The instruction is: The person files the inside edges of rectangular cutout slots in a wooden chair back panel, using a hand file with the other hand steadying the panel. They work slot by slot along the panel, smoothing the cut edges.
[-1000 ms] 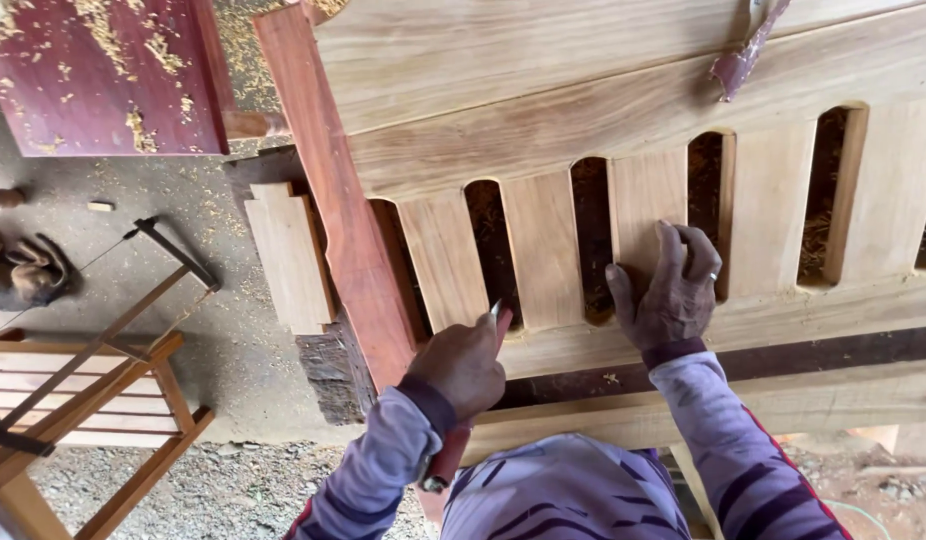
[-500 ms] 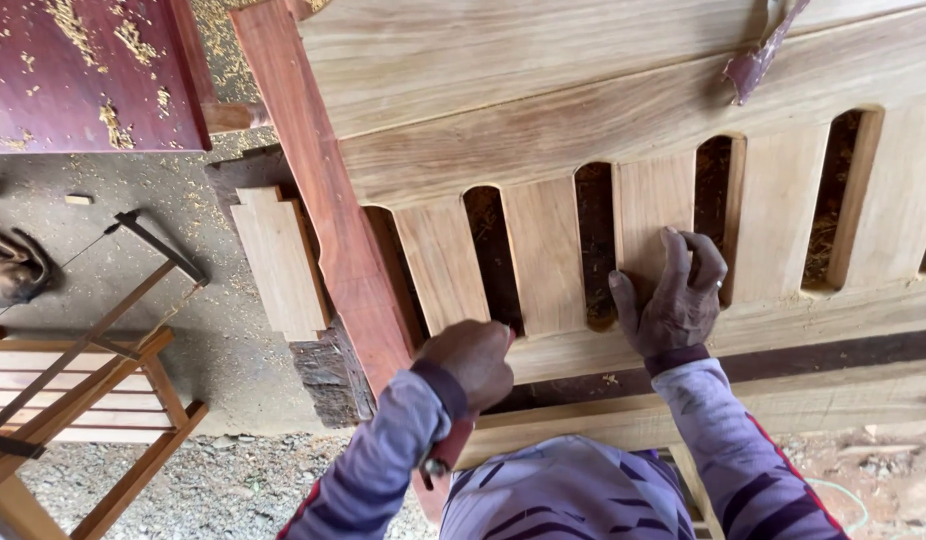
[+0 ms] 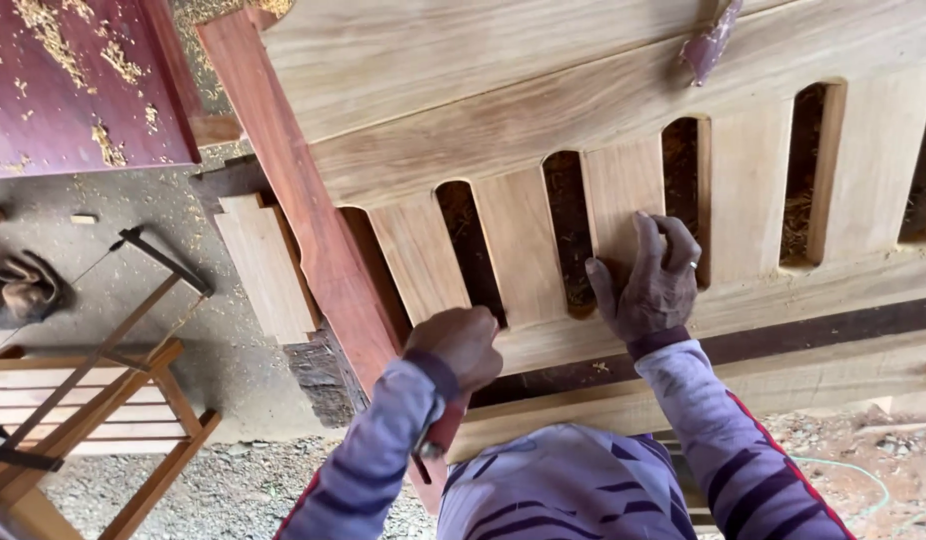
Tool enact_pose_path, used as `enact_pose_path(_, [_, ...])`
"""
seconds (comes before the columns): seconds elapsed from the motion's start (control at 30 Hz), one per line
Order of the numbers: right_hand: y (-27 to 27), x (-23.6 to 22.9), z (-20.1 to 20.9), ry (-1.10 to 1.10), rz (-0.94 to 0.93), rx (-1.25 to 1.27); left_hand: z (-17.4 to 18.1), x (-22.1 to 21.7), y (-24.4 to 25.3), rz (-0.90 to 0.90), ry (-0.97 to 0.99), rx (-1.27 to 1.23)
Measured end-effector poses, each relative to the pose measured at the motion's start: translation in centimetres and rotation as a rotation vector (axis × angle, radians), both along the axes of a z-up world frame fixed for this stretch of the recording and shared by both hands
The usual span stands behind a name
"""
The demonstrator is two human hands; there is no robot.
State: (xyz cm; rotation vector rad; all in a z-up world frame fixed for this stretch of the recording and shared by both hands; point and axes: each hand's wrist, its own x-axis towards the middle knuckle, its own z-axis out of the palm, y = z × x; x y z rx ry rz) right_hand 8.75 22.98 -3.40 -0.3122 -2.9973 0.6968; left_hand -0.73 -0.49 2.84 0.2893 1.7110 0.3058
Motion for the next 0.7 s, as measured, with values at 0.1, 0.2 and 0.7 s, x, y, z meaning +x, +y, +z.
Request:
enact_pose_path(0.1, [0.0, 0.5, 0.1, -0.002, 0.019, 0.023, -0.3, 1.2, -0.4, 0.027, 0.042, 0.030])
enact_pose_path(0.2, [-0.1, 0.4, 0.3, -0.010, 0.013, 0.013, 0.1, 0.9, -1.4, 0.053, 0.011, 0.067])
enact_pose_path(0.7, [-0.2, 0.4, 0.5, 0.011, 0.003, 0.000, -5.1, 3.0, -1.3, 0.103, 0.054, 0.146])
